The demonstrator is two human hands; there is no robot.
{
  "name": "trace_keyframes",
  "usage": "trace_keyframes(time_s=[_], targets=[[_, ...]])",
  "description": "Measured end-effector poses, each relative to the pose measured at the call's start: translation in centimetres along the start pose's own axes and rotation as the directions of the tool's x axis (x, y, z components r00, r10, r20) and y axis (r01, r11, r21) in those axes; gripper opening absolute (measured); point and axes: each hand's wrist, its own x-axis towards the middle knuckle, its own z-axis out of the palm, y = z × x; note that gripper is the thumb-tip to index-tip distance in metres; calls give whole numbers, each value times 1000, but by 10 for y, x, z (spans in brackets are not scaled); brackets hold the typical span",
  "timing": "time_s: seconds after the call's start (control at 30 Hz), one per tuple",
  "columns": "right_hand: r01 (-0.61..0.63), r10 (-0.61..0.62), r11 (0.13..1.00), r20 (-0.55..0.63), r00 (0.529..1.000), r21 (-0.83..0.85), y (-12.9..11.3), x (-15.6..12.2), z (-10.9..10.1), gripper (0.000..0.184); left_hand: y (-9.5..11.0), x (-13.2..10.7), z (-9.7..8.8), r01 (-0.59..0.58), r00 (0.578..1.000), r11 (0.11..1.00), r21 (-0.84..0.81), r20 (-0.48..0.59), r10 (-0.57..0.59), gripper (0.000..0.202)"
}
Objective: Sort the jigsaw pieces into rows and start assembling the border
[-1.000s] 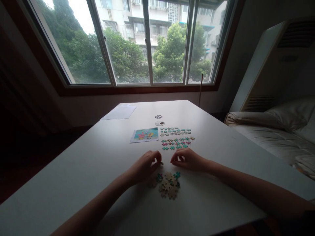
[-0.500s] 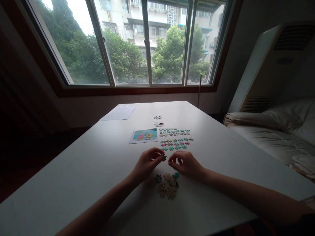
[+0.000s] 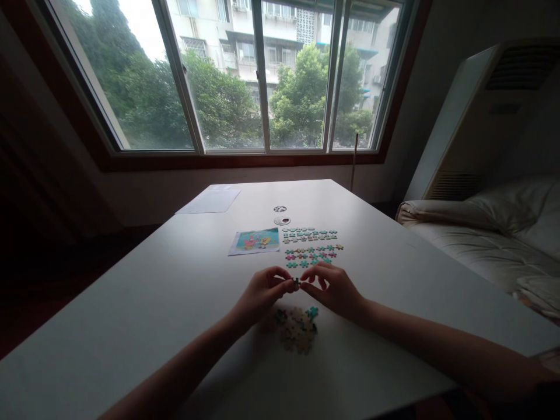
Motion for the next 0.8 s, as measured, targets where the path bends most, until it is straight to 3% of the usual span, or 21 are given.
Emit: trace_keyframes(time_s=[0.43, 0.6, 0.7, 0.8], targets=[[102, -103, 993, -18, 994, -52, -1, 0, -2, 9, 3, -2, 2, 57, 998, 997, -56, 21, -56, 29], [106, -107, 993, -21, 994, -43, -1, 1, -2, 9, 2, -2, 1, 30, 999, 999, -39, 45, -28, 26], [100, -103, 994, -50, 993, -48, 1, 3, -6, 10, 1, -2, -5, -12, 998, 999, 53, 63, 8, 24], [75, -78, 997, -121, 990, -29, 7, 7, -14, 9, 1, -5, -15, -115, 993, 942, 316, 71, 97, 19]])
